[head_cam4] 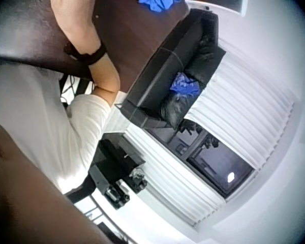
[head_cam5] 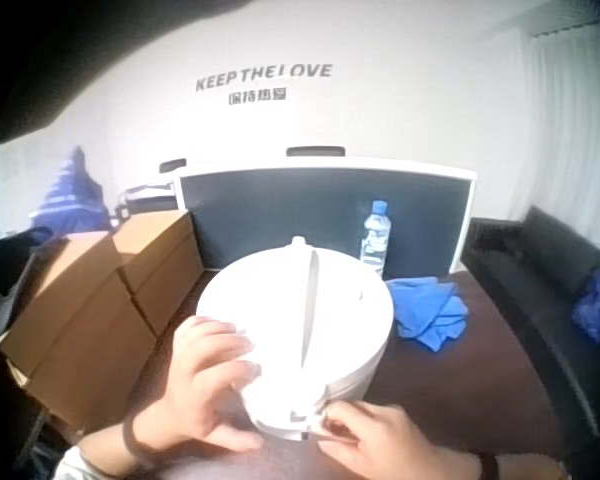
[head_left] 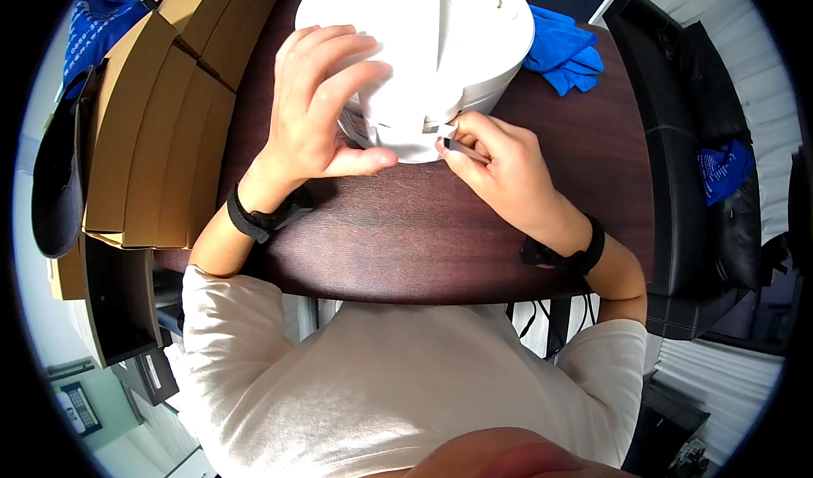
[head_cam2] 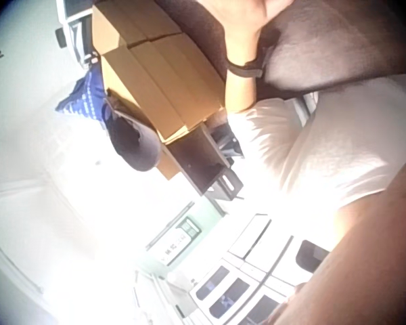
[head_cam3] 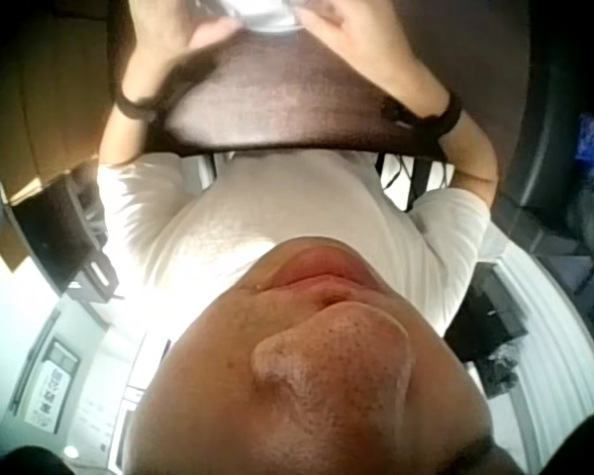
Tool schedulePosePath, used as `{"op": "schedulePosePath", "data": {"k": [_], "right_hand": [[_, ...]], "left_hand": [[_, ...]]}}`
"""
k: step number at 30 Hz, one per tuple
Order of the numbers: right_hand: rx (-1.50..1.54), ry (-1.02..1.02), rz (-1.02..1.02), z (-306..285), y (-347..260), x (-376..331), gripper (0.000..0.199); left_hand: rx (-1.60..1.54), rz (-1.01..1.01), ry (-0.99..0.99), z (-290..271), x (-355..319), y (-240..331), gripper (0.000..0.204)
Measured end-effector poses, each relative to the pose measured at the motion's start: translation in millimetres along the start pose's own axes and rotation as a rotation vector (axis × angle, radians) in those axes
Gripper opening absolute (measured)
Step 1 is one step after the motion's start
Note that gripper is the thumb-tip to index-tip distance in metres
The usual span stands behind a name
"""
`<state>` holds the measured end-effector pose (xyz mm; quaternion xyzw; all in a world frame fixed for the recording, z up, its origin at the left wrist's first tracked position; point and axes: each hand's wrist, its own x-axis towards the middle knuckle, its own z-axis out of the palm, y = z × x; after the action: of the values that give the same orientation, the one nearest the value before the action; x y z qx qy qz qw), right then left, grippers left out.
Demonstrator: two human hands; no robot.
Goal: The person uses a screwdriver to remove screws from the base of a white cylindrical appliance. They rotate the appliance to access different screw locations and remove a small plastic cover. The person then lifts the top lid to reveal the interior.
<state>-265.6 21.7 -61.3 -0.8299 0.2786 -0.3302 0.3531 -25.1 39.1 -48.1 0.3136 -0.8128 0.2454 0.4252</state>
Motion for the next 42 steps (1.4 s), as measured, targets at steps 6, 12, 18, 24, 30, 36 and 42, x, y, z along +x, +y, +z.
{"op": "schedulePosePath", "data": {"k": [6,12,18,24,30,36,42], "right_hand": [[0.106,0.097,-0.127,18,11,-11,0.011],[0.113,-0.05,0.036,-10,-3,-13,0.014],[0.0,-0.109,0.462,-85,15,-42,0.016],[0.023,-0.028,0.761,-157,80,-73,0.027],[-0.019,-0.001,0.949,-159,146,-90,0.027],[-0.398,0.11,0.642,-153,141,-98,0.019],[0.105,-0.115,0.727,-139,90,-80,0.017]], "left_hand": [[-0.002,-0.034,0.016,3,-3,7,0.06],[-0.112,-0.063,-0.074,-11,3,8,0.057],[-0.032,-0.107,-0.205,-18,30,10,0.052],[-0.028,-0.052,-0.424,-18,63,7,0.06],[-0.016,0.008,-0.467,-9,72,0,0.067],[-0.057,-0.016,-0.48,-2,76,2,0.063],[-0.049,0.018,-0.504,0,79,-4,0.056]]}}
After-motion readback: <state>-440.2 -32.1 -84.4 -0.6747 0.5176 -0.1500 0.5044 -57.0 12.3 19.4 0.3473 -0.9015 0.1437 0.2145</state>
